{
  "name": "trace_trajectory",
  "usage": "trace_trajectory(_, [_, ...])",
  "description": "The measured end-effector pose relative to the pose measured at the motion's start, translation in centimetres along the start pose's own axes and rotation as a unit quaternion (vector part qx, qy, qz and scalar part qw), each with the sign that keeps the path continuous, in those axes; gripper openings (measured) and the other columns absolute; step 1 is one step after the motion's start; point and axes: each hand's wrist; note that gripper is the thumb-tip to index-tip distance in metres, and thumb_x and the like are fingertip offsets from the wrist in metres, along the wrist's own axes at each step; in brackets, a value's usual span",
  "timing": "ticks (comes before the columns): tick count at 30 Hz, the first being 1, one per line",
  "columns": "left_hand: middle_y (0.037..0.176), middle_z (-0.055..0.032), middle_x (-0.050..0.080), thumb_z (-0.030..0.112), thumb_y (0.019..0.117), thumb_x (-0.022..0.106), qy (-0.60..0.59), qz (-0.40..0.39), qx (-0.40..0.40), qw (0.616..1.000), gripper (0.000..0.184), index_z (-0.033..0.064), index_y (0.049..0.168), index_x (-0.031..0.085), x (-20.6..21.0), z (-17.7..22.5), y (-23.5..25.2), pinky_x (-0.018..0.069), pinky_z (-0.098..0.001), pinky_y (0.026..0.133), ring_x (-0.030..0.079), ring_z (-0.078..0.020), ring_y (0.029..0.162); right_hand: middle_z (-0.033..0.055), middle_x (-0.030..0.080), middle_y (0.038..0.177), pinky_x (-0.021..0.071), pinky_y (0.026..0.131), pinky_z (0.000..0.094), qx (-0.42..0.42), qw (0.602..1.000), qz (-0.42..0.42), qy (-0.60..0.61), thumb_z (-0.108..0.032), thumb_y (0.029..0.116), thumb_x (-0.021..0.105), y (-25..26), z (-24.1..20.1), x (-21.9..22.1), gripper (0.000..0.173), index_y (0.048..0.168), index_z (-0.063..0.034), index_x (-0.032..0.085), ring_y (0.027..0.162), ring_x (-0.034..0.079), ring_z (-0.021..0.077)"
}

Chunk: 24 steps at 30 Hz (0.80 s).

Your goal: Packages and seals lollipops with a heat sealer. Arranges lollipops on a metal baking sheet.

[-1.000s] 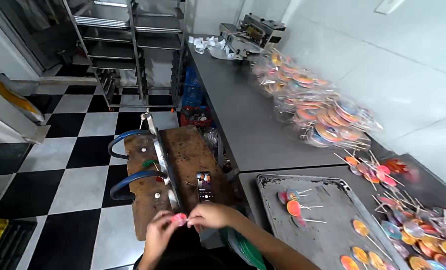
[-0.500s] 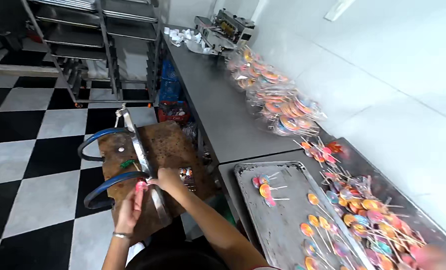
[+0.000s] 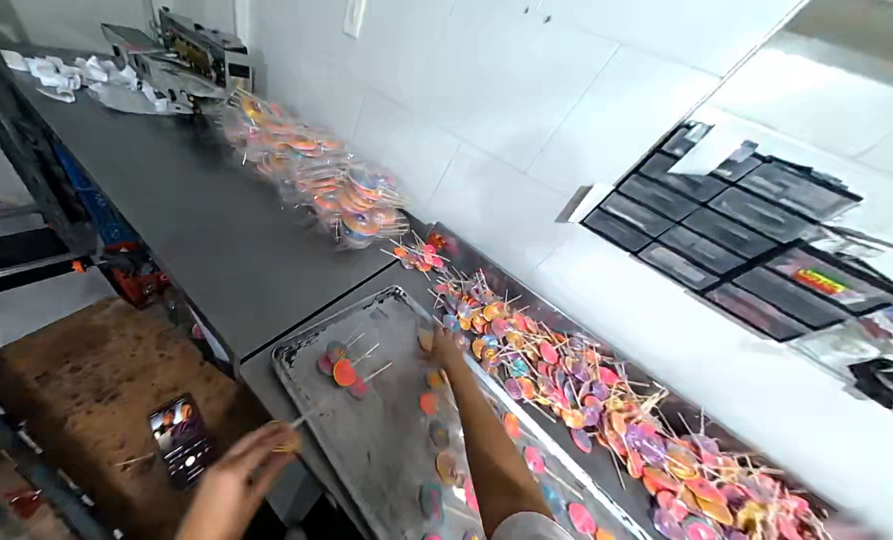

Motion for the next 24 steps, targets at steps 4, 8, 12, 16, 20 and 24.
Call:
trace_trajectory(4, [0.163, -0.0151, 0.037, 0.016, 0.1053, 0.056, 0.015, -0.287, -0.019, 0.958, 0.048, 0.0023, 0.15, 0.048, 8.8, 1.6, 7.5, 0.041, -0.0393, 0.117, 0.045, -0.0269, 0.145, 0.0283, 0.049, 0.15, 0.039, 0.113, 0.0641, -0.008, 0.99, -0.128, -0.059, -0.028, 0.0742, 0.092, 6.5, 4.8, 0.7, 0.102, 0.157, -0.0057, 0.036, 0.137, 0.048, 0.0476])
trace_trajectory(8, [0.167, -0.0199, 0.025, 0.019, 0.1031, 0.06, 0.12, -0.344, 0.021, 0.931, 0.061, -0.0058, 0.154, 0.037, 15.9, -1.7, 11.8, 0.0259, -0.0402, 0.125, 0.028, -0.0318, 0.154, 0.0242, 0.067, 0.125, 0.0456, 0.104, 0.0644, -0.052, 0.982, -0.172, -0.065, -0.031, 0.0921, 0.076, 5.9, 1.4, 1.6, 0.047, 0.126, -0.0002, 0.066, 0.121, 0.062, 0.0418])
trace_trajectory(12, [0.17, -0.0182, 0.017, 0.027, 0.1036, 0.059, 0.19, -0.345, -0.022, 0.919, 0.07, -0.0008, 0.16, 0.028, 17.1, -1.9, 13.6, 0.0122, -0.0493, 0.128, 0.011, -0.0379, 0.158, 0.0236, 0.067, 0.126, 0.0441, 0.105, 0.0633, -0.118, 0.979, -0.136, -0.091, -0.023, 0.1049, 0.058, 3.7, -0.1, 1.4, 0.032, 0.125, -0.001, 0.069, 0.121, 0.062, 0.042])
trace_trajectory(16, [0.162, -0.0133, 0.04, 0.001, 0.0944, 0.065, 0.216, -0.132, 0.177, 0.951, 0.06, 0.0117, 0.152, 0.05, 14.4, 0.5, 13.8, 0.0294, -0.0647, 0.119, 0.032, -0.0426, 0.151, 0.0049, 0.067, 0.078, 0.0578, 0.071, 0.0332, -0.237, 0.927, -0.214, 0.195, -0.022, 0.1062, 0.055, -1.4, -1.9, -4.2, 0.028, 0.101, 0.0013, 0.07, 0.068, 0.065, 0.0127])
trace_trajectory(20, [0.129, -0.0023, 0.071, 0.016, 0.1036, 0.058, 0.172, -0.018, 0.345, 0.923, 0.025, 0.0127, 0.124, 0.072, 8.4, 2.2, 13.5, 0.0527, -0.0391, 0.106, 0.065, -0.0188, 0.125, 0.0046, 0.072, 0.093, 0.0598, 0.083, 0.0311, -0.352, 0.869, -0.297, 0.183, -0.019, 0.1041, 0.058, -8.8, -6.7, -6.6, 0.024, 0.109, 0.0015, 0.069, 0.085, 0.071, 0.0113])
trace_trajectory(24, [0.104, -0.012, 0.075, 0.026, 0.1045, 0.058, -0.074, -0.063, -0.036, 0.995, 0.032, 0.0, 0.119, 0.071, 2.6, 3.8, 9.2, 0.0592, -0.0358, 0.089, 0.073, -0.0184, 0.094, 0.0192, 0.074, 0.1, 0.0576, 0.092, 0.051, -0.553, 0.83, -0.026, -0.063, 0.002, 0.0983, 0.057, -13.2, -11.1, -3.3, 0.018, 0.107, 0.0022, 0.073, 0.099, 0.072, 0.0369])
Point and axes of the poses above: each hand's wrist, its own y-axis towards the middle knuckle, its own x-axis out of the palm, z = x × y
